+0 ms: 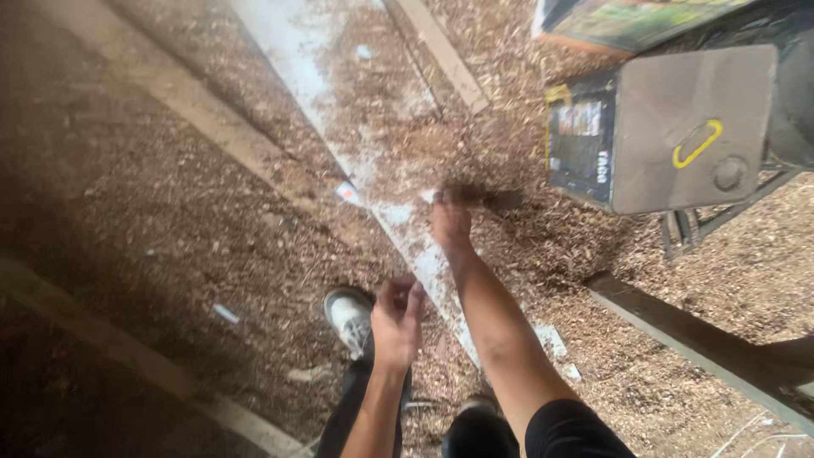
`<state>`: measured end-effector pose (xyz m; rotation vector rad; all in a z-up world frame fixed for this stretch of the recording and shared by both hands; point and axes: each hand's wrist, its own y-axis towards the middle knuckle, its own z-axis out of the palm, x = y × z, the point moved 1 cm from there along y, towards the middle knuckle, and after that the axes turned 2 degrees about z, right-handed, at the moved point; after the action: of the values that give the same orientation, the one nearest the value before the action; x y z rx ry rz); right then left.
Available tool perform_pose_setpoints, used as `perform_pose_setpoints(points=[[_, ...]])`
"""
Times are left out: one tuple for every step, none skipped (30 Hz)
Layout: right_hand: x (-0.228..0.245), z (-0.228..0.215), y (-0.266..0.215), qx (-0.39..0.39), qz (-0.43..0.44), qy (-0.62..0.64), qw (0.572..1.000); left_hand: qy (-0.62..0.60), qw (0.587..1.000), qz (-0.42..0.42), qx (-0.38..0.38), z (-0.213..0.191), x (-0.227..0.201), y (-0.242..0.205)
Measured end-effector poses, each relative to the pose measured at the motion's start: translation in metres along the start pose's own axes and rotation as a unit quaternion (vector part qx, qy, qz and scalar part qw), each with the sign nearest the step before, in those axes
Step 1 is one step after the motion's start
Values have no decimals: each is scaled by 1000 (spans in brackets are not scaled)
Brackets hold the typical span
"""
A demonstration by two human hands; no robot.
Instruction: The person uses a hammer and chisel to carve a rectangular recess into a wooden plank. They then use a hand saw to cut along the marked lines of the plank. The person repeatedly switches between chiseling and sawing to shape the wood.
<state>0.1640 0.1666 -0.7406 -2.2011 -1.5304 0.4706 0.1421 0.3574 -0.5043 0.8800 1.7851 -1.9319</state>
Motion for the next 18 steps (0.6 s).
perform_pose_setpoints(points=[[6,6,-12,-37,-33,14,999,32,999,9,-2,-5,8,-4],[2,3,-14,-86,-56,22,994,59,998,28,8,-6,12,3],[0,-3,-18,-134,-80,29,987,87,995,48,17,-7,15,8],[-8,-12,-36,-164,-78,47,982,39,999,9,25,-8,18,5],[-15,-24,-57,-195,-76,64,976,-9,999,-31,32,-9,20,-1],[-14,-40,-73,-231,-74,85,966,-54,996,-64,38,-13,18,-4],[-18,-58,-92,-211,-29,130,968,-76,994,-83,18,-16,18,-13],[-25,-82,-110,-195,19,175,965,-96,990,-99,2,-17,15,-28],[-31,-108,-128,-178,66,220,957,-117,986,-115,-14,-17,9,-46],[-34,-137,-154,-263,39,228,937,-101,988,-113,-10,-17,5,-71],[-34,-168,-184,-346,12,233,909,-85,990,-111,-7,-16,-3,-100],[-30,-198,-206,-269,70,290,916,-71,993,-98,-9,-15,-22,-117],[-22,-235,-230,-188,124,344,912,-22,998,-63,-12,-13,-46,-135],[-9,-273,-257,-239,77,351,902,31,999,-32,-12,-12,-72,-159],[5,-310,-285,-290,30,357,888,84,996,-1,-13,-14,-99,-183],[14,-346,-304,-317,8,363,876,156,985,78,-13,-9,-129,-195],[22,-382,-323,-344,-14,370,863,226,961,156,-15,-3,-158,-208],[33,-415,-338,-324,-2,402,856,302,925,229,-26,-3,-188,-223]])
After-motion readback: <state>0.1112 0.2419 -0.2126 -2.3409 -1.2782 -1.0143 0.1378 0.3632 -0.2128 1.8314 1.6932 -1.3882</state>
